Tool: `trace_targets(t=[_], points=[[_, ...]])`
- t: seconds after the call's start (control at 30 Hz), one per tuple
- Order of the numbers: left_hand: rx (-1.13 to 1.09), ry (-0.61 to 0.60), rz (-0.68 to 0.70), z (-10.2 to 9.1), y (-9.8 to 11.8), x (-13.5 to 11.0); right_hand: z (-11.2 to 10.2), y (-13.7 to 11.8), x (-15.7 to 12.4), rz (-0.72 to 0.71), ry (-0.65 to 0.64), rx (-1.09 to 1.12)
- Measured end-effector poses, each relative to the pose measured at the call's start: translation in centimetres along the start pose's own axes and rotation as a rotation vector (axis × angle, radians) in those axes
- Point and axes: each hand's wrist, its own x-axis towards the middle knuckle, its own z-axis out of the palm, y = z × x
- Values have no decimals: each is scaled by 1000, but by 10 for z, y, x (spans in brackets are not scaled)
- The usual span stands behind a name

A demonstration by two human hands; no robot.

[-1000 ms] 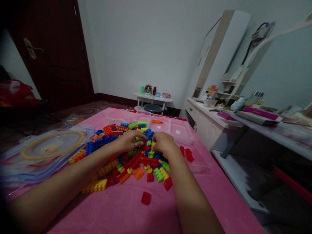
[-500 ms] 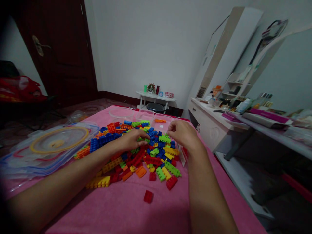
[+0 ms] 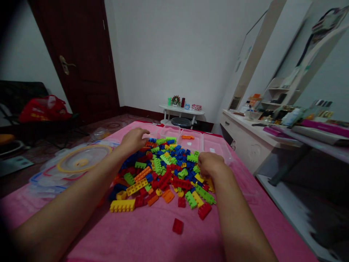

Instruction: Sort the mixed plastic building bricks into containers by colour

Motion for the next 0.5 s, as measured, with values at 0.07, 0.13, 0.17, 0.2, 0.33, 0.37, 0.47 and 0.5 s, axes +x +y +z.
trace_targets(t=[0.07,0.13,0.17,0.2,0.33,0.37,0.47,0.5], points=[[82,-131,-69,-3,-13,2,4,1,3,6,-6,4],[122,-272,-104,-4,-21,3,9,4,5,-2,-33,24],[130,-310,-111,-5,-24,3,11,6,7,-10,-50,42],[131,-323,-114,-6,-26,3,12,9,8,-18,-66,64],[99,-245,-102,-13,-27,3,7,19,10,-89,20,191],[68,-198,-86,-15,-26,4,3,19,8,-131,77,235],[-180,-46,1,-19,-19,6,-13,8,-4,-267,263,414],[-329,-41,27,-19,-15,6,-18,0,-9,-308,311,504]])
